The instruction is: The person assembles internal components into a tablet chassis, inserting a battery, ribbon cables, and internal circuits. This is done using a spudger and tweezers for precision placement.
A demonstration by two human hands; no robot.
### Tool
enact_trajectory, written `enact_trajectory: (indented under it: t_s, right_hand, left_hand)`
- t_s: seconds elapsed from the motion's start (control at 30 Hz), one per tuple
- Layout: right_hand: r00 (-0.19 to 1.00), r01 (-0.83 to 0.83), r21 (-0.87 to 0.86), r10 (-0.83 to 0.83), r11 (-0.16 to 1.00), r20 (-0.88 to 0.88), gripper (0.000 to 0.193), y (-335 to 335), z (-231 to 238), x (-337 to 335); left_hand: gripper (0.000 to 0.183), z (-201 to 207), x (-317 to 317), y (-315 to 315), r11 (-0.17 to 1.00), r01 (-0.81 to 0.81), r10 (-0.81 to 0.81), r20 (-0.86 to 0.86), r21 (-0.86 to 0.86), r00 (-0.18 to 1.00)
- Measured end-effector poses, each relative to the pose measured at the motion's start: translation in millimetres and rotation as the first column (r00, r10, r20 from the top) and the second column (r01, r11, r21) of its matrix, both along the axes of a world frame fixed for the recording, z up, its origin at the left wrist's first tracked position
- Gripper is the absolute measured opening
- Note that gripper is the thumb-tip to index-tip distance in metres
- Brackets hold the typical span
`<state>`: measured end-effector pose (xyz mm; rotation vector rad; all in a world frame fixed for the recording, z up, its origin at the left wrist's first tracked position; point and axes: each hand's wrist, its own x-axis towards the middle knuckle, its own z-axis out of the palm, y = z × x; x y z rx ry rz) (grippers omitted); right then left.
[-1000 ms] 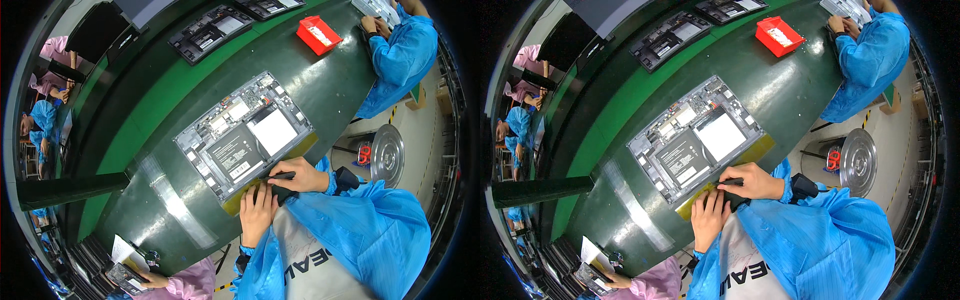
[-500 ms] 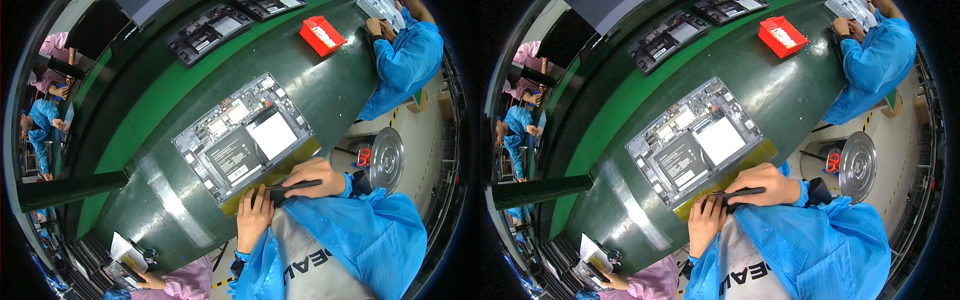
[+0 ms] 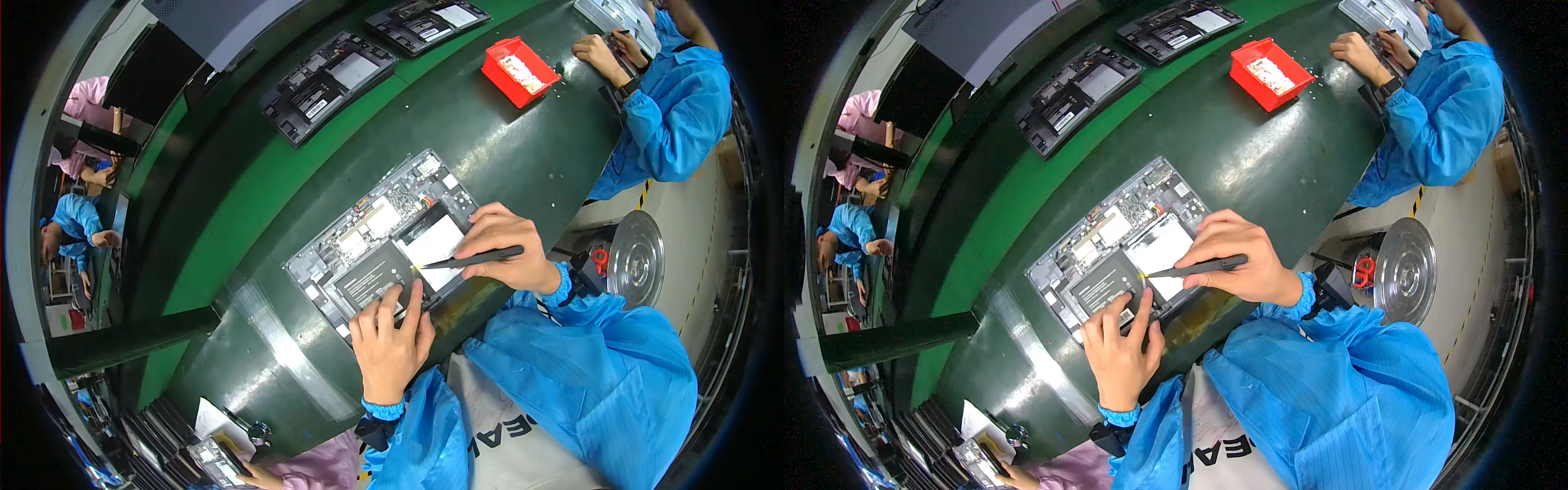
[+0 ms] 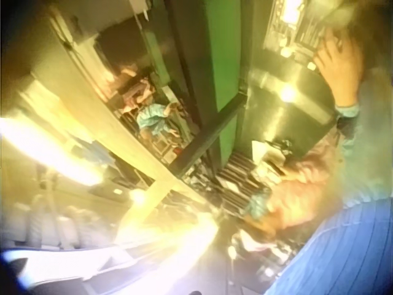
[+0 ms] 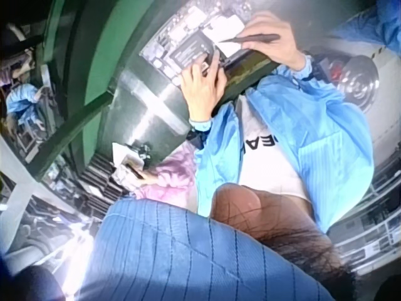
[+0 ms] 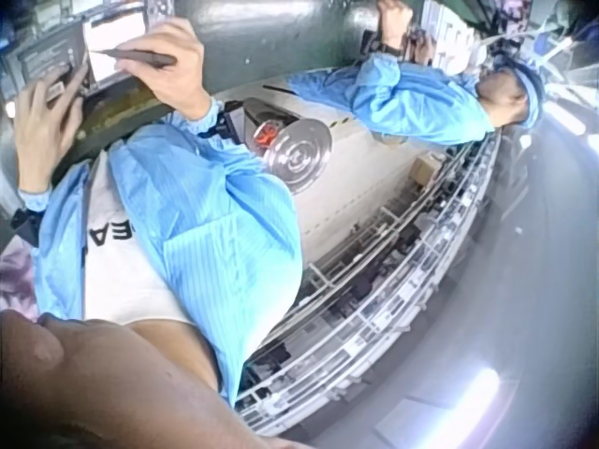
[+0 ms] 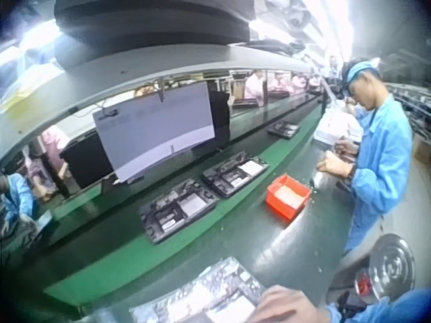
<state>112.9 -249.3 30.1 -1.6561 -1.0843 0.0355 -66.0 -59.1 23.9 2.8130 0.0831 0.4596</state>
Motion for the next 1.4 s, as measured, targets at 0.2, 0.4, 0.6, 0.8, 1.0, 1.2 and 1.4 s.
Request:
enact_trajectory:
  t_s: [0.2,0.4,0.6,0.8,1.0,1.2,1.4]
  right_hand:
    - [1.0,-0.008,-0.099,0.007,0.995,-0.012,0.026,4.0,0.1,-3.7]
    - [1.0,0.002,-0.177,-0.003,0.984,-0.008,0.024,3.2,-1.1,-4.7]
    - [0.991,0.111,-0.101,-0.117,0.989,-0.058,0.024,-2.8,-5.3,-13.8]
    - [0.909,-0.087,0.079,0.111,0.993,-0.403,0.024,-32.0,-6.6,-63.1]
    - [0.922,-0.071,-0.3,-0.053,0.951,-0.385,0.018,-14.1,-52.7,-84.7]
    - [0.947,-0.186,-0.285,0.095,0.94,-0.307,0.019,-3.6,-62.3,-93.0]
    - [0.966,-0.226,-0.289,0.176,0.93,-0.19,0.02,3.8,-62.2,-100.7]
  left_hand:
    - [0.047,2.7,3.1,2.0,1.0,0.019,-0.019,0.019,0.01,1.0]
    - [0.044,9.4,9.3,3.2,0.999,0.043,-0.044,0.051,0.031,0.998]
    - [0.036,10.6,22.2,5.7,0.994,0.107,-0.106,0.06,-0.017,0.993]
    - [0.034,-31.5,-40.0,-32.5,0.959,0.28,-0.282,0.125,0.034,0.951]
    - [0.038,-40.6,-71.0,-43.8,0.993,0.051,-0.069,-0.178,-0.103,0.982]
    - [0.041,-45.2,-76.8,-47.2,0.988,0.058,-0.084,-0.18,-0.144,0.98]
    - [0.038,-44.9,-78.6,-47.1,0.983,0.062,-0.092,-0.17,-0.174,0.981]
